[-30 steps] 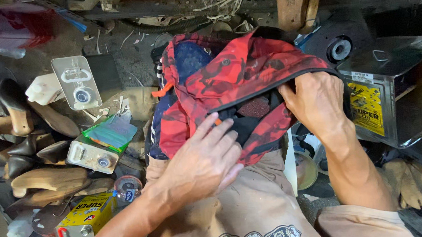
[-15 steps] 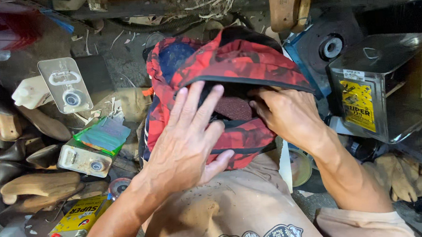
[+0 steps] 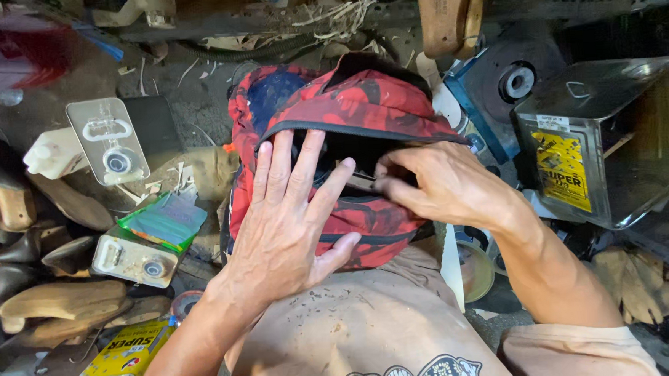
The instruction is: The person hammers a shoe sole, then searches a red bag for tools. They retrieve a knife and scrape the sole of a black shoe, then hammer the sole again. Finally, they handle a blue slipper and a wooden shoe last.
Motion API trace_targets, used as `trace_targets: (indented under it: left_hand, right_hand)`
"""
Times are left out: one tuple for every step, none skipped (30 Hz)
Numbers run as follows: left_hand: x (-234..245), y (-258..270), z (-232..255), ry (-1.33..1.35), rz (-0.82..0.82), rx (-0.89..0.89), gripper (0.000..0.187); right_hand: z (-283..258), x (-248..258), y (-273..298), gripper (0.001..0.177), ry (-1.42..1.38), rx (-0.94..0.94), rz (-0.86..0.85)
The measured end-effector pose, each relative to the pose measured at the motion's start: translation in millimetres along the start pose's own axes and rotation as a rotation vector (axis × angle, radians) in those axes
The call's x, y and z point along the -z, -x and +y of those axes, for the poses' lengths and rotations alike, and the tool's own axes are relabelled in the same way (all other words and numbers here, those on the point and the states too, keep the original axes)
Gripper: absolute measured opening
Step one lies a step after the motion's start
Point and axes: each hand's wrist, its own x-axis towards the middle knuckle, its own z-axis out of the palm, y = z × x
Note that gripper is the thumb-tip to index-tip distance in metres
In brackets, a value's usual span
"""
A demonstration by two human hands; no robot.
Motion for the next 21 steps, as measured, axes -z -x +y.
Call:
trace_targets:
  left_hand:
    - [-1, 0, 0, -0.003, 0.004, -0.006, 0.081]
    - [-2, 2, 0, -0.011, 0.001, 0.002, 0.082]
    - [-3, 3, 0, -0.020, -0.001, 0.009, 0.083]
    - [-3, 3, 0, -0.022, 0.002, 0.009, 0.083]
    - [-3, 4, 0, -0.021, 0.000, 0.010, 0.085]
    - [-4, 5, 0, -0.022, -0.001, 0.010, 0.087]
    - [-4, 6, 0, -0.024, 0.003, 0.010, 0.087]
    - [-5, 6, 0, -0.014, 0.009, 0.009, 0.086]
    - [-5, 7, -1, -0.005, 0.015, 0.009, 0.085]
    - [-4, 7, 0, -0.008, 0.020, 0.009, 0.085]
    - [-3, 7, 0, -0.012, 0.019, 0.009, 0.084]
    - [-2, 8, 0, -0.016, 0.018, 0.012, 0.084]
    - [-2, 8, 0, -0.019, 0.023, 0.016, 0.084]
    - [-2, 9, -1, -0.013, 0.015, 0.020, 0.087]
    - [-2, 10, -1, -0.008, 0.007, 0.023, 0.091]
    - [-1, 12, -1, -0.009, 0.006, 0.028, 0.091]
    - [-1, 13, -1, 0.003, 0.001, 0.023, 0.100]
    - [-2, 14, -1, 0.017, -0.007, 0.013, 0.110]
    - [0, 14, -1, 0.020, -0.011, 0.012, 0.110]
    - [1, 13, -2, 0.076, -0.033, 0.011, 0.107]
    - [2, 12, -2, 0.131, -0.054, 0.011, 0.105]
  right_hand:
    - [0, 0, -1, 0.022, 0.002, -0.001, 0.007]
    - [0, 0, -1, 0.023, 0.003, -0.008, -0.011]
    - [0, -1, -2, 0.023, 0.004, -0.015, -0.030]
    - [1, -3, -3, 0.023, 0.007, -0.013, -0.028]
    - [1, -6, -4, 0.029, -0.002, 0.021, -0.012]
    - [2, -8, -5, 0.034, -0.011, 0.056, 0.005]
    - [5, -12, -5, 0.034, -0.008, 0.058, 0.008]
    - [9, -16, -5, 0.031, -0.010, 0.096, 0.069]
    - [13, -20, -5, 0.028, -0.012, 0.134, 0.130]
    - [14, -22, -3, 0.028, -0.008, 0.138, 0.133]
    - [16, -24, -1, 0.027, -0.022, 0.214, 0.196]
    - [18, -26, 0, 0.026, -0.036, 0.292, 0.256]
    - [18, -29, 3, 0.026, -0.033, 0.298, 0.256]
    - [19, -34, 7, 0.014, 0.059, 0.439, 0.361]
    - [20, -39, 11, 0.007, 0.153, 0.583, 0.466]
    - [10, -40, 20, 0.007, 0.151, 0.586, 0.463]
    - [1, -41, 29, 0.008, 0.205, 0.617, 0.431]
    - [-7, -42, 40, 0.010, 0.258, 0.641, 0.401]
    - [-6, -45, 46, 0.010, 0.255, 0.637, 0.399]
    - [-4, -46, 52, 0.011, 0.264, 0.609, 0.345]
    - [-1, -48, 58, 0.020, 0.272, 0.582, 0.291]
